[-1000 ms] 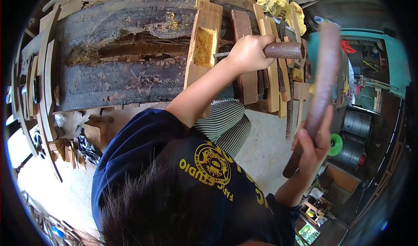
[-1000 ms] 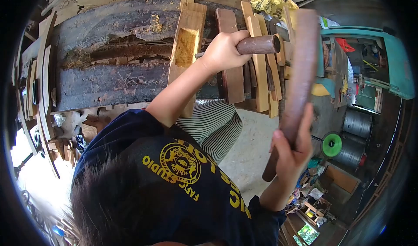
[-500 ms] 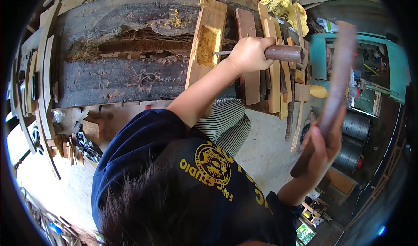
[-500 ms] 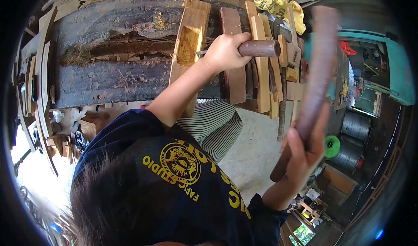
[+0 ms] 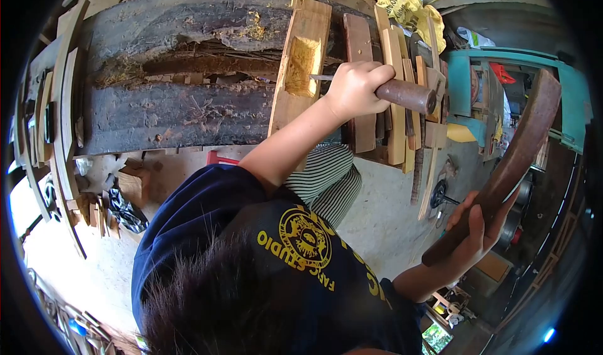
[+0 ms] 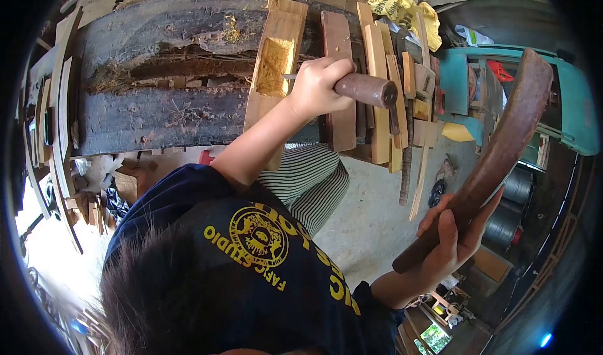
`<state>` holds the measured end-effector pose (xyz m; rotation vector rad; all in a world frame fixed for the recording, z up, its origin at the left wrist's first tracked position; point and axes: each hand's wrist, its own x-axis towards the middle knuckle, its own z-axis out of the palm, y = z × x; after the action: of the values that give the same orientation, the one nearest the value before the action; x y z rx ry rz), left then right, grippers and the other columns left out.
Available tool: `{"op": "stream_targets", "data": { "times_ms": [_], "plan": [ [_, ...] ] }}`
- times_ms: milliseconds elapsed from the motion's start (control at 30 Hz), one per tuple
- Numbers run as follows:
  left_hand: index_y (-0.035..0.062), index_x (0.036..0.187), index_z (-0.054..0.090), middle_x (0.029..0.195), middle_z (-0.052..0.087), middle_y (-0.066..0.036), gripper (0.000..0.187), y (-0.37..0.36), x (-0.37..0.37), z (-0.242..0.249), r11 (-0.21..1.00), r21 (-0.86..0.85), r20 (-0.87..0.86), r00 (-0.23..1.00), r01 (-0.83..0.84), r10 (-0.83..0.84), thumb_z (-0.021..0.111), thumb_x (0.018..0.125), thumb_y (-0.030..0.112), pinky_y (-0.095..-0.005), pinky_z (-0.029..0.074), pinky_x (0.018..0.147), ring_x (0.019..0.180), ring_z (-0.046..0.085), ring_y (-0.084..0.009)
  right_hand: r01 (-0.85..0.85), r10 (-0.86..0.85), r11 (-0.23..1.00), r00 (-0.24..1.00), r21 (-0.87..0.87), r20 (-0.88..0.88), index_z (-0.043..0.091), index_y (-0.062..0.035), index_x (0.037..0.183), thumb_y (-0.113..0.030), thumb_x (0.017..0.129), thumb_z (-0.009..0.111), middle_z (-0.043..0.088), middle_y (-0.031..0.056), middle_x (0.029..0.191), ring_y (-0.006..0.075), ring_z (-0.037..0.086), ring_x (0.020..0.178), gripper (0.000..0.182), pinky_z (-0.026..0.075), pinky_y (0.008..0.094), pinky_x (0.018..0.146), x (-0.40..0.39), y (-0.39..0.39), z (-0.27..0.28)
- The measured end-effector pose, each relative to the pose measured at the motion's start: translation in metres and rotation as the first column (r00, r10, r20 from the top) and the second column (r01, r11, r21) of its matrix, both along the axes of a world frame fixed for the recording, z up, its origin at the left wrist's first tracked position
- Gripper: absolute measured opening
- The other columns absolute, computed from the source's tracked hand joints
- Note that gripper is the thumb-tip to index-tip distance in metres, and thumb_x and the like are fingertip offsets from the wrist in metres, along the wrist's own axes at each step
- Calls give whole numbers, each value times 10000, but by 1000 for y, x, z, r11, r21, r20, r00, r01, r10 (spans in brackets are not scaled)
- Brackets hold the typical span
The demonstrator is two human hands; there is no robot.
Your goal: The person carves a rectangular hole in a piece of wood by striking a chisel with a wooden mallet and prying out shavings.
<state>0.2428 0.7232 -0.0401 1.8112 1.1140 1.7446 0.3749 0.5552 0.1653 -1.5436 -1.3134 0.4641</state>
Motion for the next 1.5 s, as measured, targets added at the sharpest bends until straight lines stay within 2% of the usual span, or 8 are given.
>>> {"op": "stream_targets", "data": {
  "times_ms": [300, 600, 800, 867, 1100, 1200, 1367, 1500],
  "plan": [
    [96, 735, 580, 630, 538, -41, 233, -5, 7, -12, 949, 246, 185, 970, -200, 156, 736, 582, 178, -335, 441, 505, 553, 569, -248, 35, -35, 999, 999, -23, -21, 249, -30, 1493, -96, 832, 618, 551, 105, 752, 102, 491, 488, 761, 390, 208, 448, -2, -3, -10],
    [63, 809, 582, 761, 556, -82, 240, -18, 8, 1, 940, -22, 243, 910, -341, 336, 775, 671, 27, -357, 413, 667, 725, 528, -280, 24, -27, 999, 998, -43, -61, 225, -25, 1498, -96, 849, 608, 533, 83, 723, 95, 478, 481, 757, 377, 207, 435, 14, -26, -15],
    [73, 792, 559, 784, 563, -75, 299, -41, -4, -6, 953, -48, 281, 911, -300, 302, 789, 629, -27, -346, 412, 695, 742, 527, -260, 80, -92, 991, 989, -103, -120, 226, -32, 1499, -53, 848, 598, 544, 88, 752, 105, 487, 487, 751, 400, 224, 436, 25, -50, -30],
    [79, 778, 557, 798, 552, -74, 227, -54, -7, -15, 985, 26, 241, 958, -169, 158, 766, 699, 36, -368, 406, 698, 786, 517, -283, 137, -159, 979, 977, -152, -144, 222, -41, 1502, -56, 850, 602, 547, 89, 769, 109, 494, 499, 755, 407, 228, 443, 25, -57, -37],
    [90, 827, 594, 832, 536, -65, 239, -88, -3, -43, 970, 213, -102, 990, 119, -100, 778, 685, 40, -379, 427, 688, 784, 544, -265, 186, -230, 962, 947, -201, -225, 225, -57, 1505, -39, 851, 595, 559, 79, 787, 116, 515, 529, 752, 417, 239, 443, 31, -80, -50],
    [94, 829, 595, 829, 524, -61, 242, -83, 4, -26, 960, 235, -73, 988, 153, -139, 782, 677, 63, -387, 423, 683, 782, 537, -268, 221, -258, 960, 936, -170, -241, 236, -75, 1506, -34, 848, 595, 564, 77, 782, 114, 515, 523, 751, 419, 236, 441, 34, -90, -52],
    [86, 705, 555, 617, 538, -49, 249, -68, 15, 0, 934, 339, 31, 991, 114, -132, 787, 614, 78, -330, 423, 455, 510, 553, -240, 272, -302, 951, 916, -144, -264, 260, -94, 1502, -23, 839, 593, 566, 73, 767, 110, 513, 510, 745, 423, 235, 434, 40, -102, -55],
    [106, 697, 561, 611, 551, -56, 201, -60, 20, 7, 938, 318, 44, 986, 139, -161, 737, 600, 124, -344, 471, 492, 540, 582, -255, 325, -361, 931, 890, -165, -280, 283, -92, 1494, -21, 833, 597, 575, 75, 767, 109, 515, 509, 735, 425, 233, 426, 39, -105, -58]
  ]
}}
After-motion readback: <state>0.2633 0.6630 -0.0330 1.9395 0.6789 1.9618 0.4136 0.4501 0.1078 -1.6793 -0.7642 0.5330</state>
